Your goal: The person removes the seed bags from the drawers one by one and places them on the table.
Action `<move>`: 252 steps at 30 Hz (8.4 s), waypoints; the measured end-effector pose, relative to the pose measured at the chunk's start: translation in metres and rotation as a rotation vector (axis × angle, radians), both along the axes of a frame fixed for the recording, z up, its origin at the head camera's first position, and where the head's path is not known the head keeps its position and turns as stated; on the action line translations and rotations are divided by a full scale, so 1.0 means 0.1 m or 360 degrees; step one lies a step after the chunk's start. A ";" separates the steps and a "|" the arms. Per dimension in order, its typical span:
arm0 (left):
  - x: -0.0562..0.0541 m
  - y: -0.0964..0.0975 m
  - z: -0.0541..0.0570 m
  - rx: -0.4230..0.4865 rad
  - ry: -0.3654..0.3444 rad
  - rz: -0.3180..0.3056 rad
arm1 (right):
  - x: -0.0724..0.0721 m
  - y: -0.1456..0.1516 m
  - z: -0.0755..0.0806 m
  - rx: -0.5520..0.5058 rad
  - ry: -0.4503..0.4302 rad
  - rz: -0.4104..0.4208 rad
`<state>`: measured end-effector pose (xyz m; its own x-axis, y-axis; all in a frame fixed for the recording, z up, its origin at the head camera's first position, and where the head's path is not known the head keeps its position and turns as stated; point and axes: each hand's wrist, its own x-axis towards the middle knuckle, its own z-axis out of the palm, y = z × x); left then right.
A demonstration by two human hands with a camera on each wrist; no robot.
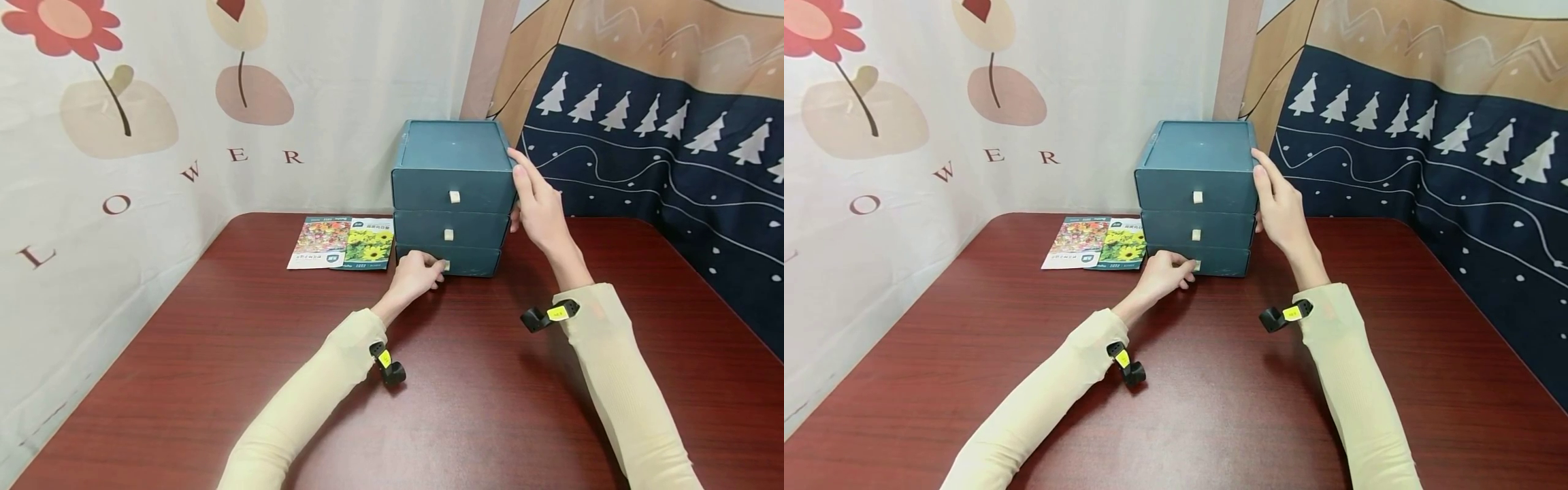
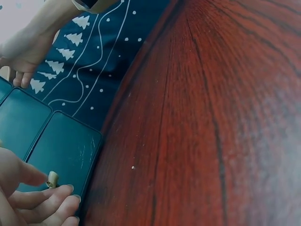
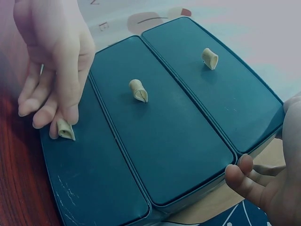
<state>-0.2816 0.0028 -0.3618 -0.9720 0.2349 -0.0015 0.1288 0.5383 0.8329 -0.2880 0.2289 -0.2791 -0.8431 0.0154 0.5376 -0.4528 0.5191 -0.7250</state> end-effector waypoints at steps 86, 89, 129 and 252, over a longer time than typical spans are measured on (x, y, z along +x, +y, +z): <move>0.38 -0.10 -0.09 -0.0076 0.0227 -0.0200 | 0.04 -0.03 0.05 0.0002 -0.0026 0.0001; 0.40 -0.11 -0.07 -0.0082 0.0224 -0.0207 | -0.01 -0.01 0.02 0.0002 -0.0017 0.0003; 0.69 -0.15 -0.06 -0.0094 0.0285 -0.0239 | 0.00 -0.01 0.02 0.0000 -0.0002 0.0004; 1.30 -0.23 -0.03 -0.0270 0.0385 -0.0354 | 0.01 -0.02 0.03 -0.0010 -0.0025 -0.0004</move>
<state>-0.1518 -0.0200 -0.3646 -0.8742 0.4566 0.1652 0.4405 0.6028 0.6652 -0.2865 0.2273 -0.2766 -0.8515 0.0211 0.5239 -0.4397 0.5157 -0.7354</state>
